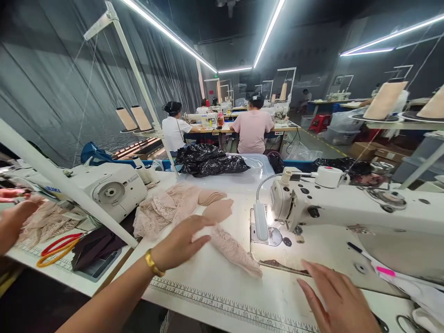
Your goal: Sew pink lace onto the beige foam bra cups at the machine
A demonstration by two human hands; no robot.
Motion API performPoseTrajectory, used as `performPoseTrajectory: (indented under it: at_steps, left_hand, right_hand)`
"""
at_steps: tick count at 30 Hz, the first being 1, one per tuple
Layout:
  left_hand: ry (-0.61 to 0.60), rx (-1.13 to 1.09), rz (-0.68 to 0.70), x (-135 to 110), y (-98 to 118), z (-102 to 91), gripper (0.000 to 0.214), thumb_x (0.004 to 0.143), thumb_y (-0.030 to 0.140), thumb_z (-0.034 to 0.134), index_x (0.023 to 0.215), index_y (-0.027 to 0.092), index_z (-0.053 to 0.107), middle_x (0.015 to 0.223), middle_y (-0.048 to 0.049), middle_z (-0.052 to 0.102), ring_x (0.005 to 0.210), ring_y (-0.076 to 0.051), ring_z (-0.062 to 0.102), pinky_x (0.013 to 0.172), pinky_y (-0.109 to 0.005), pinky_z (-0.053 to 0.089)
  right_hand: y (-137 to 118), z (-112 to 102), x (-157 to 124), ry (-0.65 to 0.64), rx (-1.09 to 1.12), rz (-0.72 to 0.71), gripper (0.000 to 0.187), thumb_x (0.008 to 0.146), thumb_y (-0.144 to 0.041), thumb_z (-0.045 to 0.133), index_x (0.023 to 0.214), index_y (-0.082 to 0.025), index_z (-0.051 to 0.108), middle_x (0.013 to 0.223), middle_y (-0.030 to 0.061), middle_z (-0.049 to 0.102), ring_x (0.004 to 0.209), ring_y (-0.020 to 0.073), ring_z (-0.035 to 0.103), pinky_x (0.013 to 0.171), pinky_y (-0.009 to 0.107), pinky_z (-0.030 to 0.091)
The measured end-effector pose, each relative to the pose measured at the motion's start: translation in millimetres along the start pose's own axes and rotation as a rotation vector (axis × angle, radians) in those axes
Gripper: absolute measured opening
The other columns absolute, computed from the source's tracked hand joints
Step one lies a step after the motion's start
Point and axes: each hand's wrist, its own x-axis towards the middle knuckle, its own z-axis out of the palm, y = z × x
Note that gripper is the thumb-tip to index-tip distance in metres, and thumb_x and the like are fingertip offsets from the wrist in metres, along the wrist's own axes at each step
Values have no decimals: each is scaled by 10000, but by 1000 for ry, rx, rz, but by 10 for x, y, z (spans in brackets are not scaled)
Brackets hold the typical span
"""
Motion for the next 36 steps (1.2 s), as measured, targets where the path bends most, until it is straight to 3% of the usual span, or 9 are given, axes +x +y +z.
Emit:
performPoseTrajectory:
  at_steps: [3, 7, 13, 16, 19, 26, 30, 32, 36]
  left_hand:
    - [-196, 18, 28, 122, 133, 484, 277, 992, 210, 567, 1249, 184, 669, 1283, -104, 719, 1230, -288, 633, 1111, -471, 434]
    - [-206, 85, -20, 221, 195, 742, 156, 947, 225, 661, 1085, 162, 695, 1108, -117, 733, 1101, -322, 643, 1038, -515, 430]
    - [-168, 24, -6, 199, 197, 696, 65, 946, 162, 631, 894, 189, 660, 909, -39, 710, 928, -226, 641, 902, -382, 451]
    - [-67, -84, 28, 175, 234, 636, 87, 991, 189, 559, 934, 192, 624, 980, -41, 696, 968, -203, 622, 906, -346, 444]
    - [-26, -357, 10, 171, 281, 589, 86, 1015, 239, 509, 960, 199, 562, 833, 5, 627, 767, -151, 558, 731, -284, 423]
    - [-379, -912, -160, 198, 209, 574, 543, 821, 669, 763, 966, 171, 601, 601, 108, 352, 543, -77, 274, 508, -220, 206]
    - [-361, -896, -234, 118, 121, 571, 681, 801, 772, 722, 1087, 154, 690, 608, 94, 380, 540, -75, 295, 507, -212, 242]
    - [-404, -857, -239, 74, 106, 552, 691, 802, 803, 693, 999, 143, 734, 609, 70, 420, 553, -79, 329, 517, -218, 268]
    - [-513, -598, -109, 100, 96, 504, 647, 962, 740, 535, 876, 153, 793, 554, 48, 429, 522, -85, 371, 521, -221, 323]
  right_hand:
    - [-477, 87, 209, -77, 119, -154, 247, 1048, -436, 537, 1217, -314, 670, 1043, 39, 763, 905, 237, 743, 756, 344, 595]
    - [-848, 354, 404, -181, 248, -52, 222, 1082, -371, 484, 1196, -298, 660, 1099, 44, 740, 966, 221, 710, 815, 346, 592]
    - [-963, 705, 686, -492, 489, 176, 259, 984, -353, 583, 1203, -255, 681, 1022, 53, 741, 961, 255, 699, 808, 392, 580]
    - [-1015, 672, 762, -513, 537, 207, 201, 1013, -396, 536, 996, -251, 673, 879, 11, 692, 799, 200, 657, 686, 305, 546]
    - [-1054, 509, 810, -543, 689, 287, 370, 1048, -506, 469, 841, -241, 623, 783, -15, 594, 725, 174, 574, 654, 273, 493]
    - [-1049, 285, 767, -411, 825, 532, 434, 984, -636, 546, 970, -251, 744, 846, 1, 647, 766, 191, 562, 707, 279, 461]
    - [-1104, 261, 628, -247, 818, 539, 398, 953, -637, 611, 961, -270, 765, 1000, 43, 696, 937, 237, 611, 817, 293, 489]
    - [-1159, 227, 568, -212, 850, 464, 386, 957, -628, 615, 887, -273, 751, 1028, 57, 689, 1013, 260, 613, 863, 308, 484]
    - [-1206, 224, 536, -423, 1067, 492, 431, 1019, -645, 503, 879, -278, 679, 706, -6, 664, 722, 212, 608, 788, 328, 465]
